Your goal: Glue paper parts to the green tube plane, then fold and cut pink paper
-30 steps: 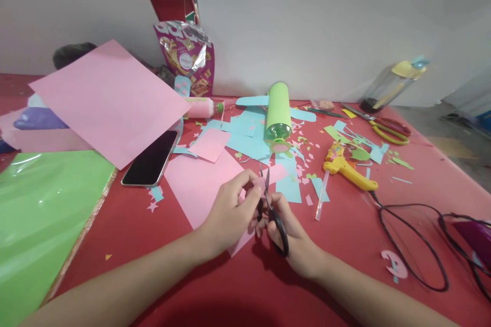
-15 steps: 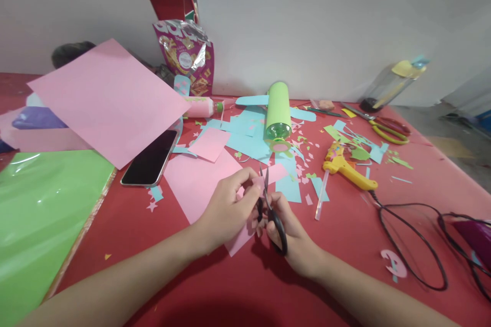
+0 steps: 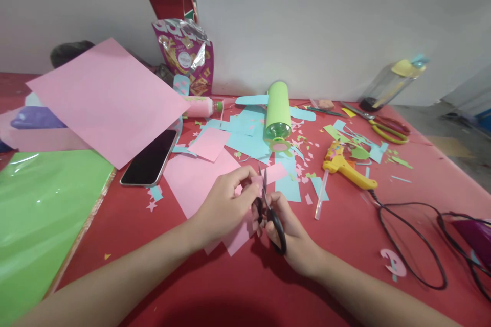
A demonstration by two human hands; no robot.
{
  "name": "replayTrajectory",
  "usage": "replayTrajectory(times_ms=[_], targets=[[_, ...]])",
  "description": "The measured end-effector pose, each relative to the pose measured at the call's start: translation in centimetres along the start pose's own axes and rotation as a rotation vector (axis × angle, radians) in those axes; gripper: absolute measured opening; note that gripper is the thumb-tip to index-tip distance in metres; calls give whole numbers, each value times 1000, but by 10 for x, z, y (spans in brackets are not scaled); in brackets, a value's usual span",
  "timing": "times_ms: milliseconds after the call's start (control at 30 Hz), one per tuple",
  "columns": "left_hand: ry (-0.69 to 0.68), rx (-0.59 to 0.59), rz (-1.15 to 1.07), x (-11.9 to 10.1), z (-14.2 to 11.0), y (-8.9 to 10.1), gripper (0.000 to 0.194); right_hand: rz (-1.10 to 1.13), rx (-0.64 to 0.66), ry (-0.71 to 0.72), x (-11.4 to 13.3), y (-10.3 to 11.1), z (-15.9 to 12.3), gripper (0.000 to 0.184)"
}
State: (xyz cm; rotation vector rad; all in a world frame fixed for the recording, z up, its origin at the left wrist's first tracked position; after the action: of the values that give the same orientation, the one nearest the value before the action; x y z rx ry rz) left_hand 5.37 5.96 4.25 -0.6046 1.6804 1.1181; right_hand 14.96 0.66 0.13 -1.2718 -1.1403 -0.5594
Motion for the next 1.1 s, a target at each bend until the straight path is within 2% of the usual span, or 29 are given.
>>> replayTrajectory(times_ms=[300,867,1100], targets=[[-45,-16,85,0,2,4,17,-6,16,12,2,-2,1,37],[-49,-19,168,0,4,8,19,54,-5,-8,-2,0,0,33],[-20,40,211,0,4,10,16,44,-32,-36,-4,1,-1,31]])
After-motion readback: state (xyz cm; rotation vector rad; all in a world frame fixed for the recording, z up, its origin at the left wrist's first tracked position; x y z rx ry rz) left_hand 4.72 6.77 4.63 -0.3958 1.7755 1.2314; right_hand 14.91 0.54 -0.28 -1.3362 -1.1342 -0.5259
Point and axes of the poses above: each hand's wrist, its own z-axis towards the middle knuckle, its own y-axis out of the back of the hand, x = y × z, the point moved 5 cm from there along z, towards the middle knuckle, and after that the axes turned 12 degrees about z, right-handed, at the moved point
